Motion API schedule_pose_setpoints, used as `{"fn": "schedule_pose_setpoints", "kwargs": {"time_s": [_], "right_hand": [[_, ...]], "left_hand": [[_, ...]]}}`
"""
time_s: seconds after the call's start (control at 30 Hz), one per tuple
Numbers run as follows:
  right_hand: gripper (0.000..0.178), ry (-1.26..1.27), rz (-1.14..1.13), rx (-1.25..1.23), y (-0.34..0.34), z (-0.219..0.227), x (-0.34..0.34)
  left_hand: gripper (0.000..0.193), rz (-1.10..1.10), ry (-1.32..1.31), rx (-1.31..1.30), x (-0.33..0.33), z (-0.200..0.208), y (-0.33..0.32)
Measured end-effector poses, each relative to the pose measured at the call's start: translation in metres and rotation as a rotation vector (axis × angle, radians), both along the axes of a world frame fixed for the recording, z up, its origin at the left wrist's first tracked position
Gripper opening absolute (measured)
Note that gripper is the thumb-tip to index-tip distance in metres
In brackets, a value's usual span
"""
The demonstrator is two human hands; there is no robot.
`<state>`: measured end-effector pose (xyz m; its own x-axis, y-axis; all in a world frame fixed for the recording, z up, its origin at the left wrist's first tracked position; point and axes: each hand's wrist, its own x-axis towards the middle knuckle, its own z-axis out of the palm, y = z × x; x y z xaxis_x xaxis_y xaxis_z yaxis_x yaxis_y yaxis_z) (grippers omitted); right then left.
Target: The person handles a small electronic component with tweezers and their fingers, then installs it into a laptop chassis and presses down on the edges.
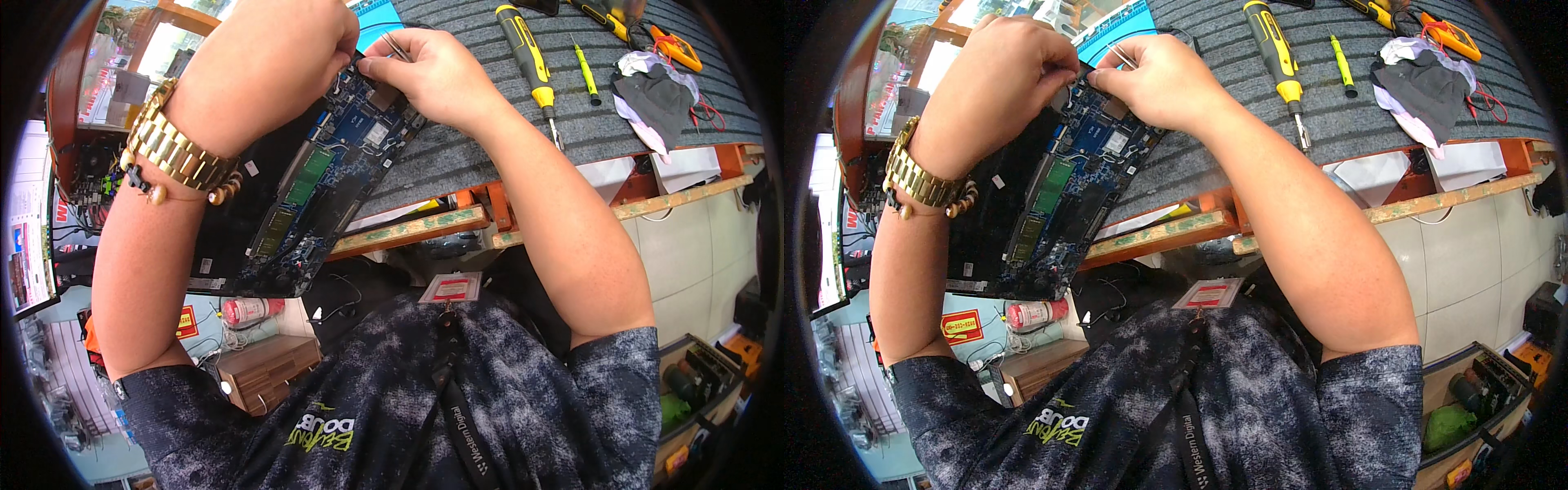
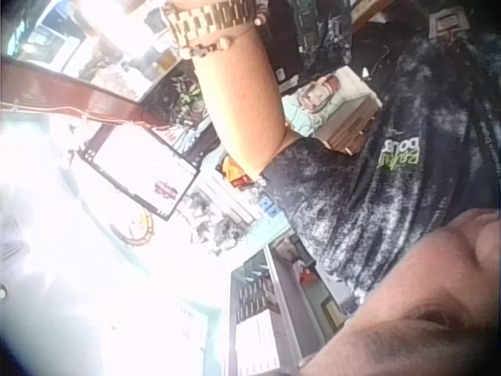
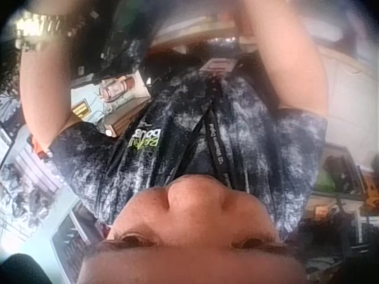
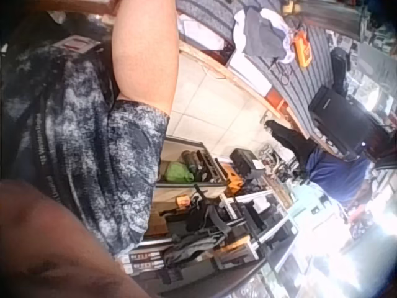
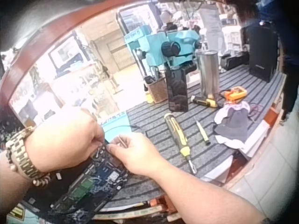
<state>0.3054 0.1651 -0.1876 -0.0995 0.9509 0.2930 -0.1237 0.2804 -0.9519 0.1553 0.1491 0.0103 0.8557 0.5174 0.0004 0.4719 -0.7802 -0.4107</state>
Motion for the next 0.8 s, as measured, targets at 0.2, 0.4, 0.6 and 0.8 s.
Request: {"fn": "schedule_pose_setpoints", "kwargs": {"time_s": [0.2,0.4,0.6,0.8], "right_hand": [[0.028,0.011,0.008,-0.003,-0.0032,0.0027,0.0005],[0.027,0.004,0.008,-0.006,-0.0027,0.0025,0.0005],[0.027,0.01,0.002,0.012,0.0005,-0.0005,0.0003],[0.027,0.014,0.003,0.016,0.0002,-0.0013,-0.0008]], "left_hand": [[0.012,-0.018,0.01,0.025,-0.0004,0.0,-0.0003],[0.012,-0.008,-0.007,0.007,-0.0006,-0.0003,-0.0008],[0.012,-0.02,0.008,0.028,0.0007,-0.0005,-0.0018],[0.011,-0.022,0.005,0.036,0.0008,-0.0018,-0.0026]]}}
